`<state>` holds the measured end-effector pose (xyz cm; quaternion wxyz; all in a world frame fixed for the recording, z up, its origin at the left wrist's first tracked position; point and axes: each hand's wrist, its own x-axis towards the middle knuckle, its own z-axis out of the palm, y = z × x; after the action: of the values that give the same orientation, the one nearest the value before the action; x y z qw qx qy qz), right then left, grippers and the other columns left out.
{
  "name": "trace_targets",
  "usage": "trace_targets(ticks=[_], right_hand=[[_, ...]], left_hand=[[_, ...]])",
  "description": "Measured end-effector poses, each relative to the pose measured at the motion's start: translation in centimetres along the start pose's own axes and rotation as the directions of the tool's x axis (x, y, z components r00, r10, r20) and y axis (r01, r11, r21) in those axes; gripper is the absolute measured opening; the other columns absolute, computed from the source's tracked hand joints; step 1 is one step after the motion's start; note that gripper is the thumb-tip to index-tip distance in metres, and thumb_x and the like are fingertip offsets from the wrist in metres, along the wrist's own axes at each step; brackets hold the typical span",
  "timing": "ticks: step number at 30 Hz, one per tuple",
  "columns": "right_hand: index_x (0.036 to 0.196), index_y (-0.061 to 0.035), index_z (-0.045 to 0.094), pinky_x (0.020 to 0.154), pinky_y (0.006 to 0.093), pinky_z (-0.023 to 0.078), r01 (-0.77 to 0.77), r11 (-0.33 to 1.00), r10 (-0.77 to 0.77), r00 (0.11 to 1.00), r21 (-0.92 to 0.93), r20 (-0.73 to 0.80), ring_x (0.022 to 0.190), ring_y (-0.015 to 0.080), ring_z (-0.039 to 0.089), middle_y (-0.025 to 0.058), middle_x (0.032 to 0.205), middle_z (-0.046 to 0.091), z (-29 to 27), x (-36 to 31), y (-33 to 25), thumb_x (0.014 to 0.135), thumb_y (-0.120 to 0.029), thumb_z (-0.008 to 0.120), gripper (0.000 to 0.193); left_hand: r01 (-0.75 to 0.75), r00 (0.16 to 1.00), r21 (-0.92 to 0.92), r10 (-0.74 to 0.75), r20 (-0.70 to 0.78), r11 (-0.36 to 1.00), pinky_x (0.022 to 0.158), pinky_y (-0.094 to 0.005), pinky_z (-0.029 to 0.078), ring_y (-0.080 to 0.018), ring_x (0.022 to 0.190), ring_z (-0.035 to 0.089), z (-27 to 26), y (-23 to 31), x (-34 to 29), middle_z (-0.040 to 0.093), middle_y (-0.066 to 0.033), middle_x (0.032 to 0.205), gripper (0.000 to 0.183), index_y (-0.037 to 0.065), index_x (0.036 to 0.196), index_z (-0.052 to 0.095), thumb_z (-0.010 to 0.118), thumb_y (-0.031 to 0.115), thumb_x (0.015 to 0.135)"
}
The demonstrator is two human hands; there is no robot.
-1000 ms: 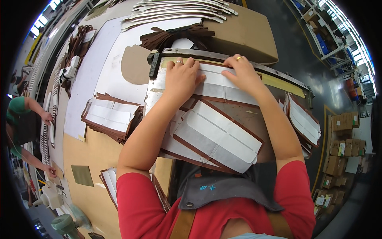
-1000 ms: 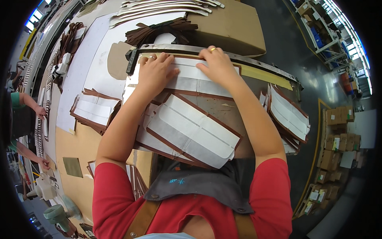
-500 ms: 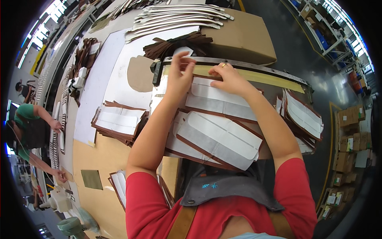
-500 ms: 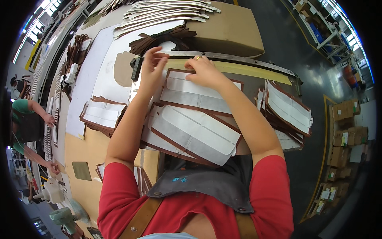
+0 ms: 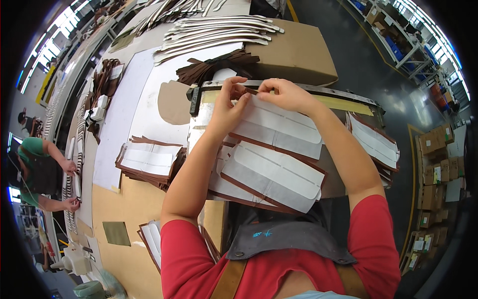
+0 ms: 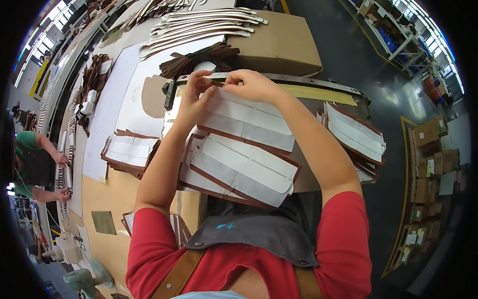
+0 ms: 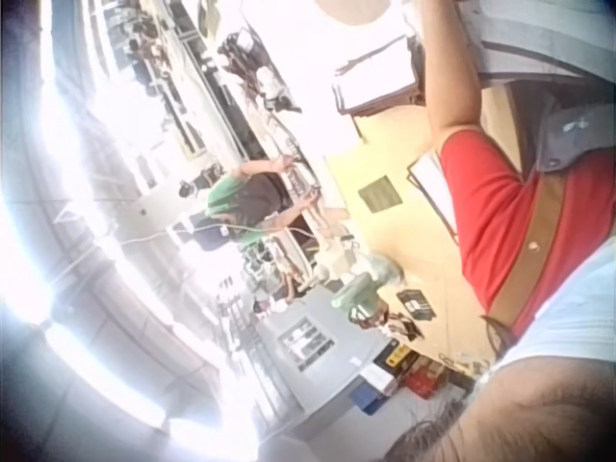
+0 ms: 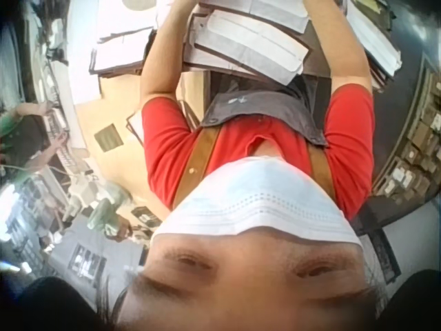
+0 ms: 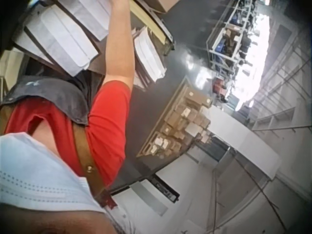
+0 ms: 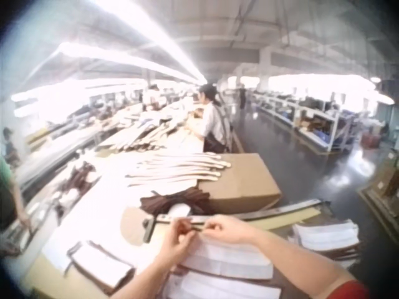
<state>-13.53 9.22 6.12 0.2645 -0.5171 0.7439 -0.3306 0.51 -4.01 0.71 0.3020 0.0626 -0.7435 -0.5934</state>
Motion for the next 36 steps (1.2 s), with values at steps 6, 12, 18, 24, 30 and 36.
trace_targets(ticks=[6, 12, 18, 24, 30, 36], right_hand=[[0.087, -0.0040, 0.062, 0.059, 0.0240, 0.037, 0.208, 0.977, -0.198, 0.964, 0.039, -0.179, 0.064, 0.0094, 0.043, -0.0001, 0.070, 0.050, 1.0, 0.0, -0.9, 0.084, -0.021, 0.061, 0.018], [0.086, -0.0037, 0.062, 0.055, 0.0235, 0.038, 0.237, 0.953, -0.287, 0.906, -0.189, -0.312, 0.061, 0.0073, 0.044, -0.0006, 0.067, 0.052, -1.7, -3.5, -0.4, 0.085, -0.018, 0.061, 0.015], [0.090, -0.0040, 0.058, 0.045, 0.0213, 0.043, 0.381, 0.771, 0.095, 0.723, 0.510, -0.685, 0.048, 0.0073, 0.049, 0.0013, 0.071, 0.058, -4.5, -7.0, -0.8, 0.092, -0.022, 0.057, 0.019], [0.078, -0.0004, 0.055, 0.049, 0.0293, 0.055, -0.451, 0.579, 0.492, 0.858, 0.679, 0.151, 0.056, 0.0208, 0.065, 0.0116, 0.062, 0.061, 2.5, -11.5, 2.9, 0.094, -0.028, 0.052, 0.032], [0.103, -0.0041, 0.062, 0.079, 0.0342, 0.049, -0.083, 0.975, -0.014, 0.902, -0.207, -0.431, 0.093, 0.0262, 0.063, 0.0113, 0.094, 0.065, 0.5, -9.3, 4.9, 0.091, -0.025, 0.056, 0.025], [0.119, -0.0105, 0.059, 0.101, 0.0415, 0.038, -0.021, 0.808, -0.236, 0.904, -0.589, -0.357, 0.118, 0.0310, 0.049, 0.0105, 0.125, 0.056, 1.6, -8.4, 7.6, 0.090, -0.026, 0.055, 0.034]], left_hand=[[-0.179, 0.981, -0.030, 0.176, -0.079, 0.983, 0.077, -0.0243, 0.042, -0.0106, 0.083, 0.052, 0.9, 0.1, -0.2, 0.054, -0.0019, 0.088, 0.033, 0.005, 0.112, 0.051, 0.061, -0.003, 0.082], [-0.257, 0.946, 0.111, 0.273, -0.174, 0.960, 0.089, -0.0276, 0.040, -0.0160, 0.098, 0.051, 0.1, 2.6, 0.2, 0.053, -0.0074, 0.102, 0.039, 0.002, 0.119, 0.049, 0.063, 0.001, 0.082], [-0.381, 0.726, 0.637, 0.643, -0.243, 0.670, 0.098, -0.0374, 0.033, -0.0262, 0.111, 0.046, -1.6, 3.8, 0.4, 0.048, -0.0137, 0.119, 0.041, 0.002, 0.123, 0.047, 0.060, 0.008, 0.085], [-0.184, 0.948, 0.903, -0.172, 0.267, 0.389, 0.103, -0.0470, 0.031, -0.0323, 0.126, 0.040, 2.2, 0.5, -3.2, 0.044, -0.0126, 0.136, 0.040, 0.014, 0.130, 0.047, 0.047, 0.031, 0.093], [-0.227, 0.940, 0.889, -0.149, 0.307, 0.397, 0.107, -0.0476, 0.026, -0.0316, 0.134, 0.031, 1.9, -0.7, -2.5, 0.036, -0.0091, 0.144, 0.042, 0.017, 0.135, 0.042, 0.040, 0.032, 0.096], [-0.222, 0.941, 0.886, -0.150, 0.305, 0.406, 0.110, -0.0458, 0.021, -0.0317, 0.136, 0.025, 1.3, -1.3, -2.0, 0.033, -0.0080, 0.146, 0.044, 0.019, 0.138, 0.040, 0.039, 0.034, 0.097]])
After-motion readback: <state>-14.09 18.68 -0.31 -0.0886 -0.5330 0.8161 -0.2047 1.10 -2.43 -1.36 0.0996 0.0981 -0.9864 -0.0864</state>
